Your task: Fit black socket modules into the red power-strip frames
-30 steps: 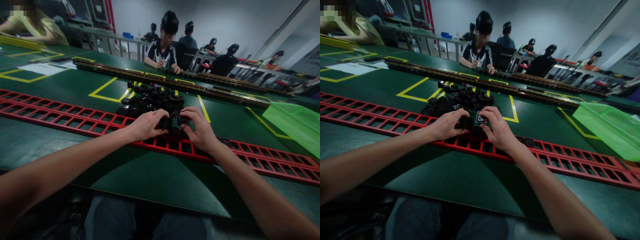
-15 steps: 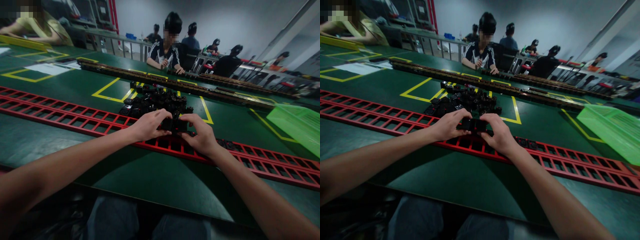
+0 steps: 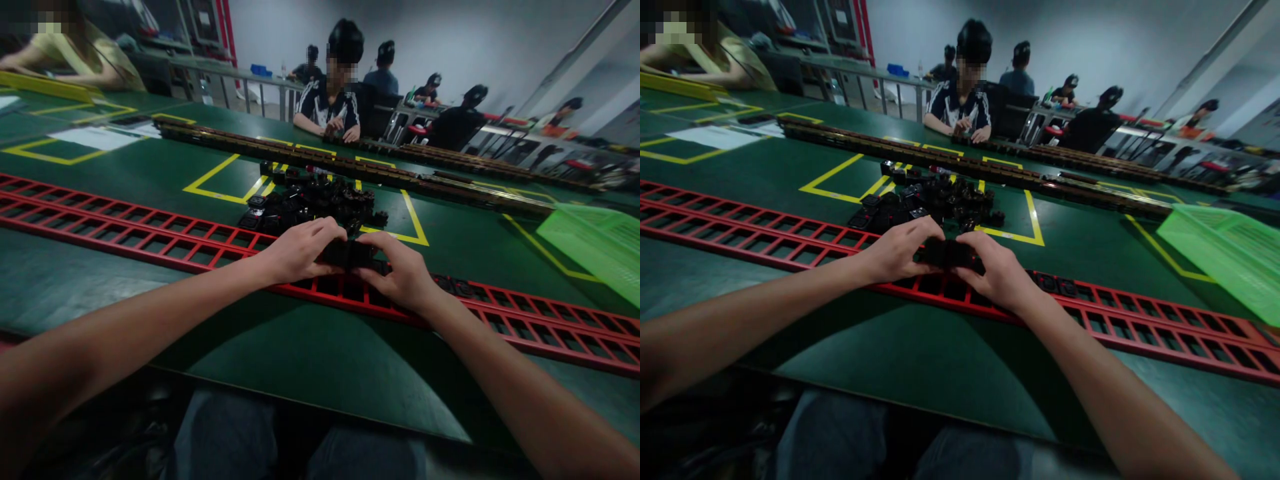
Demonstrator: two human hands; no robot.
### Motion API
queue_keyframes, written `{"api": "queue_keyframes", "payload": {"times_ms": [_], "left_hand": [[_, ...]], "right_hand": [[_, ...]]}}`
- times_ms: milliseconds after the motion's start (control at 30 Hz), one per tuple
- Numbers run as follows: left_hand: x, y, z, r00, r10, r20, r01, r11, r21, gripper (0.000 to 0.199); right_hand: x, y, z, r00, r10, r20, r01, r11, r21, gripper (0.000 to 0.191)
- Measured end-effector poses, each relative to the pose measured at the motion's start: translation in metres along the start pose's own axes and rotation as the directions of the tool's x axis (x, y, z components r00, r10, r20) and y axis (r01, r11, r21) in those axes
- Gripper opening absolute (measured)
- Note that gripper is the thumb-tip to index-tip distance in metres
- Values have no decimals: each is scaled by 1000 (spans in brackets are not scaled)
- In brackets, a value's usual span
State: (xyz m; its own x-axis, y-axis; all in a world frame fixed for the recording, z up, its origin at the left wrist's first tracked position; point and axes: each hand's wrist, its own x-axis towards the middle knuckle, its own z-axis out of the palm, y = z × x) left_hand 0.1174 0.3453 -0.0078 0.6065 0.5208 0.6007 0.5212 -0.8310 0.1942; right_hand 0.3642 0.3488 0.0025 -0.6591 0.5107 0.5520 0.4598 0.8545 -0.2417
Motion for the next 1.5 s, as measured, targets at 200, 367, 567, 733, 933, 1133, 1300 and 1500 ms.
{"api": "queue_keyframes", "payload": {"times_ms": [200, 367, 567, 733, 933, 1133, 1300, 1500], "left_hand": [[-1, -1, 1, 999, 40, -4, -40, 999, 24, 34], [-2, -3, 3, 994, 100, -48, -100, 995, 1, 31], [-3, -2, 2, 989, 143, -37, -138, 984, 110, 27], [-2, 0, -1, 967, 240, -90, -213, 947, 240, 27], [0, 0, -2, 925, 328, -191, -286, 933, 217, 35], [0, 1, 1, 968, 202, -146, -207, 978, -18, 37], [-2, 1, 2, 982, 138, -130, -155, 980, -125, 40], [-3, 1, 2, 973, 164, -164, -182, 978, -106, 37]], "right_hand": [[0, -3, -1, 1000, 18, 9, -18, 999, -30, 39], [1, -11, -2, 1000, -13, -7, 13, 999, -36, 39], [0, -22, 0, 998, -2, -59, -4, 996, -94, 37], [0, -27, 2, 996, -50, -79, 38, 989, -142, 35], [0, -26, 3, 983, -143, -117, 121, 977, -176, 40], [-2, -19, 9, 985, -101, -142, 81, 987, -142, 41], [-3, -17, 10, 980, -78, -182, 57, 991, -117, 40], [-2, -18, 9, 980, -123, -157, 114, 991, -65, 45]]}}
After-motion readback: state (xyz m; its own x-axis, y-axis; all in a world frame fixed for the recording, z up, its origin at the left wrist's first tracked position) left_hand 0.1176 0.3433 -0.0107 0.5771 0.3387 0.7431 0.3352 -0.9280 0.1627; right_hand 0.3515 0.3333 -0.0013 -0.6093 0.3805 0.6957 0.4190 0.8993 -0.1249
